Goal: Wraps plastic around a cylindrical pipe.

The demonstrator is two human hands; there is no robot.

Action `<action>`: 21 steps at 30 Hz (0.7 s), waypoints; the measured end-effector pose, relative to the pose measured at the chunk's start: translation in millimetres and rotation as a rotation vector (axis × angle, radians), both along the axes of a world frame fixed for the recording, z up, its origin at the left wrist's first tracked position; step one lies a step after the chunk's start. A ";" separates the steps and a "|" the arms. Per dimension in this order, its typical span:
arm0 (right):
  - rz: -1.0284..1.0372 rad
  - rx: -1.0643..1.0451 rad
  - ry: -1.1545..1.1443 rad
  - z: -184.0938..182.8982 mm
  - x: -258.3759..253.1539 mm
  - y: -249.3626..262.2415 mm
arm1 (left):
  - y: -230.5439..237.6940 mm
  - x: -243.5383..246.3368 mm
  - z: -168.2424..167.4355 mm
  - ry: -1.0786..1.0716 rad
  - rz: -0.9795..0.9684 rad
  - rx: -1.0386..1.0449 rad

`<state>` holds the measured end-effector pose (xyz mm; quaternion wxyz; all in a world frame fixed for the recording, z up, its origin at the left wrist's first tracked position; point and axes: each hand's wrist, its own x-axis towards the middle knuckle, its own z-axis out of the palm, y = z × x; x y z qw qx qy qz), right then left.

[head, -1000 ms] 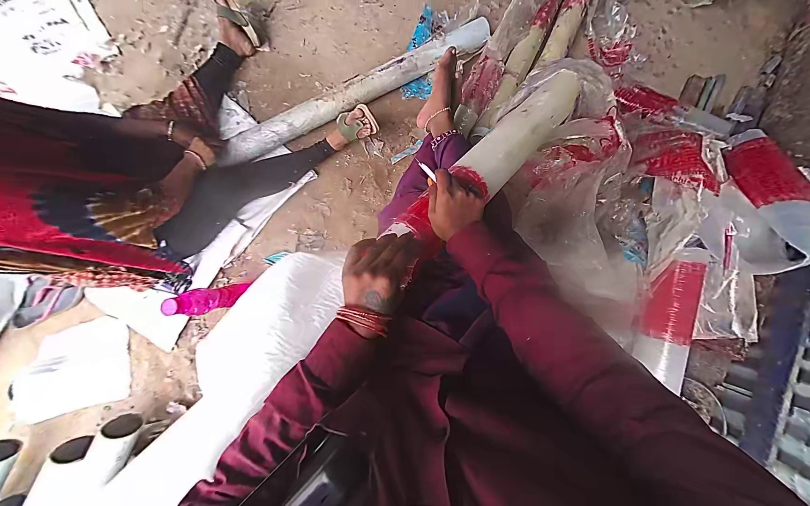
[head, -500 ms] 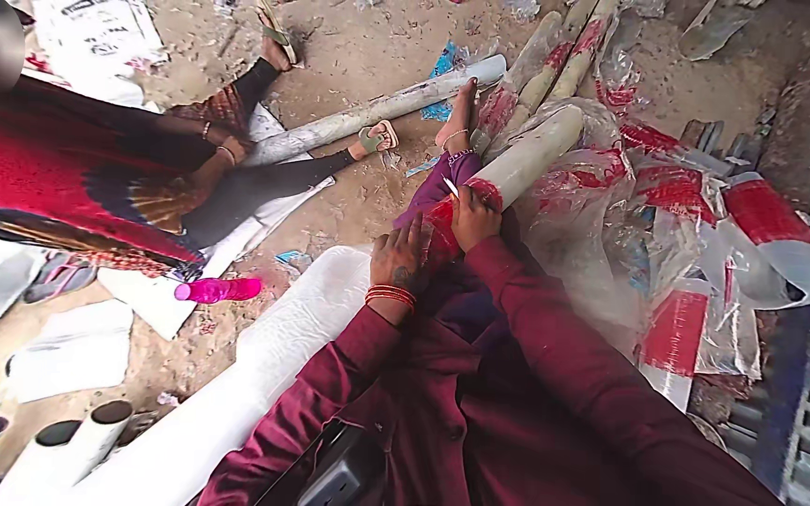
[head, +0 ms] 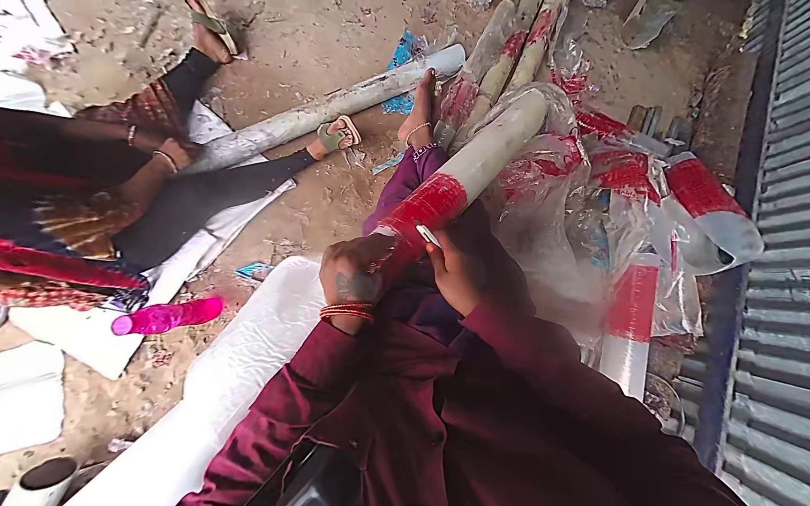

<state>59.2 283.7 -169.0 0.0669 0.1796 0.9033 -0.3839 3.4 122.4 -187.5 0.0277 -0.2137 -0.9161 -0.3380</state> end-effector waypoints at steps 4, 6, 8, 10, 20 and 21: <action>0.182 0.104 -0.232 2.4 -8.1 -0.3 | 1.9 9.2 -7.9 0.161 -0.022 -0.034; 0.213 0.153 -0.137 -17.5 -5.1 0.7 | 1.8 11.2 -9.1 0.190 -0.028 -0.055; 0.239 0.187 -0.148 -16.3 -5.4 2.0 | -0.4 7.4 -16.8 0.222 -0.039 -0.029; 0.267 0.190 -0.260 -1.9 -9.5 1.4 | -2.5 4.9 -20.8 0.244 -0.043 -0.002; 0.275 0.334 -0.240 -9.9 -3.3 -9.6 | -15.0 -1.7 -35.2 -0.009 0.050 0.067; 0.258 0.313 -0.230 -12.3 0.8 -8.9 | -15.2 -2.3 -35.7 -0.034 0.067 0.093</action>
